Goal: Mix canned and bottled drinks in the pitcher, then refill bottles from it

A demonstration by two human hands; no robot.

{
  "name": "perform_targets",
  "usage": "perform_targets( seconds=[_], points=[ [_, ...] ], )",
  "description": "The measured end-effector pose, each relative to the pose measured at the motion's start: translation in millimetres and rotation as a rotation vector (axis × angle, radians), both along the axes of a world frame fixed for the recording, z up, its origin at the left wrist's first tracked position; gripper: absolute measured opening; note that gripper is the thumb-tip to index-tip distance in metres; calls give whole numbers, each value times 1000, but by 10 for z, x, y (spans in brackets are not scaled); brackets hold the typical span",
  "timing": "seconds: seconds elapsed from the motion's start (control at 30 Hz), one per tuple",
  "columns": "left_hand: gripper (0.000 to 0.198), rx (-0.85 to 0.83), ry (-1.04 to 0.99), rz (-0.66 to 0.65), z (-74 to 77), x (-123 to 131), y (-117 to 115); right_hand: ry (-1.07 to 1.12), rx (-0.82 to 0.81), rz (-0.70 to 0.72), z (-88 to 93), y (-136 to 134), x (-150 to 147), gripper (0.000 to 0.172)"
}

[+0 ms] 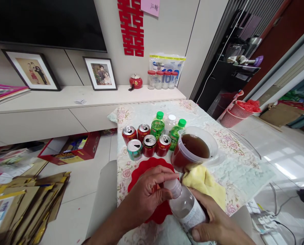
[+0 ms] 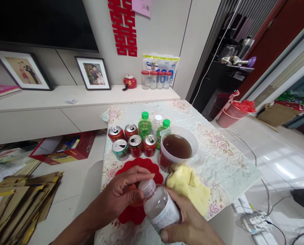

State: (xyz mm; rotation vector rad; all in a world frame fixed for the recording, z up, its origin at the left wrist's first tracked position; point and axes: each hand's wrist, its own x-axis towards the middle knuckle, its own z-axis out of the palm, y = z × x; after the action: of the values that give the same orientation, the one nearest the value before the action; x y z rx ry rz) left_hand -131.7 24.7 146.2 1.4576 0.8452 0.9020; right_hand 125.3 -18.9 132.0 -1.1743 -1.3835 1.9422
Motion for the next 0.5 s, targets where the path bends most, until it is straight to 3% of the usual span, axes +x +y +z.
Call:
perform_targets(
  seconds=[0.13,0.33,0.43,0.5],
  points=[
    [36,23,22,-42,6,-11,-31,14,30,-38,-94,-36,5,91],
    [32,61,-7,80,31,120,-118,-24,108,-108,-70,-34,-84,91],
    [31,80,-40,19,31,141,-193,-91,188,-84,-89,-67,-52,80],
    [44,37,-35,-78,10,133,-252,-166,211,-110,-161,-133,71,81]
  ],
)
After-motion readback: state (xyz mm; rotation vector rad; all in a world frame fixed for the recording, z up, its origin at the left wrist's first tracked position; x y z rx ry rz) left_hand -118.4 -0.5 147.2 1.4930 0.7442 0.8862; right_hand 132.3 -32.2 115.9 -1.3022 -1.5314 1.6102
